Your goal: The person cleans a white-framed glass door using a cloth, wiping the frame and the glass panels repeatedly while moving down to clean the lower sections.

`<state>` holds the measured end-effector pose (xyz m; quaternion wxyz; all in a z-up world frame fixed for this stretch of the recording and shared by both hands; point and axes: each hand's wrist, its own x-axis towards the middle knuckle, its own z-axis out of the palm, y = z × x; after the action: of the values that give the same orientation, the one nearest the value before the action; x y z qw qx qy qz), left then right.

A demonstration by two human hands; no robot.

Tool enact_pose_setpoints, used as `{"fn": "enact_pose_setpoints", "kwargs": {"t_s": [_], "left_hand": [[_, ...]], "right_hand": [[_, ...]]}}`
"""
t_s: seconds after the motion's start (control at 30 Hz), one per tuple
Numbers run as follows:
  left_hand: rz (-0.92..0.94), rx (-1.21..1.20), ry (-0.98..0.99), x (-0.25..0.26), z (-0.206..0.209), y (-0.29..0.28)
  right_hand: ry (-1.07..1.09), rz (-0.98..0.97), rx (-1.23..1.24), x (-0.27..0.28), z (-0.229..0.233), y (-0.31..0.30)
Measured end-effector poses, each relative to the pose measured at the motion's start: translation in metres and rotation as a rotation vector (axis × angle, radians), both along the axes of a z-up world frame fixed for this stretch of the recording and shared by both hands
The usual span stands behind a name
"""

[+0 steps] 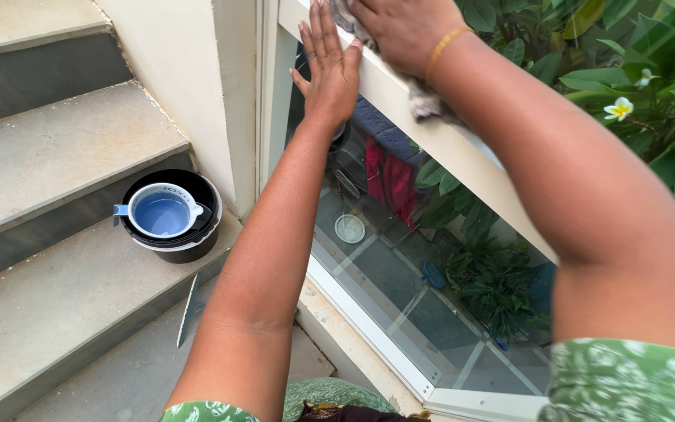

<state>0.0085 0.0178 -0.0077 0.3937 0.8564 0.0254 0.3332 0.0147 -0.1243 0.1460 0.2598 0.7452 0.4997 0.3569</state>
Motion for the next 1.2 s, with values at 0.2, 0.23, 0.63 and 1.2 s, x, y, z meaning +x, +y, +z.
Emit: {"fn": "enact_pose_setpoints", "kwargs": {"t_s": [0.2,0.23,0.63,1.2], "left_hand": [[-0.027,-0.015,-0.005,0.007,-0.005,0.002],[-0.031,-0.015,0.004,0.010,-0.003,0.003],[-0.006,-0.117,0.080,-0.008,0.023,-0.010],[0.045,-0.110,0.168,-0.020,0.048,-0.015]], "right_hand": [[-0.665,-0.271,-0.311,-0.126,0.035,-0.081],[-0.723,-0.335,-0.367,-0.136,0.042,-0.088],[-0.300,-0.191,0.018,-0.007,0.001,-0.001],[-0.605,-0.384,-0.044,-0.130,0.029,-0.093]]}}
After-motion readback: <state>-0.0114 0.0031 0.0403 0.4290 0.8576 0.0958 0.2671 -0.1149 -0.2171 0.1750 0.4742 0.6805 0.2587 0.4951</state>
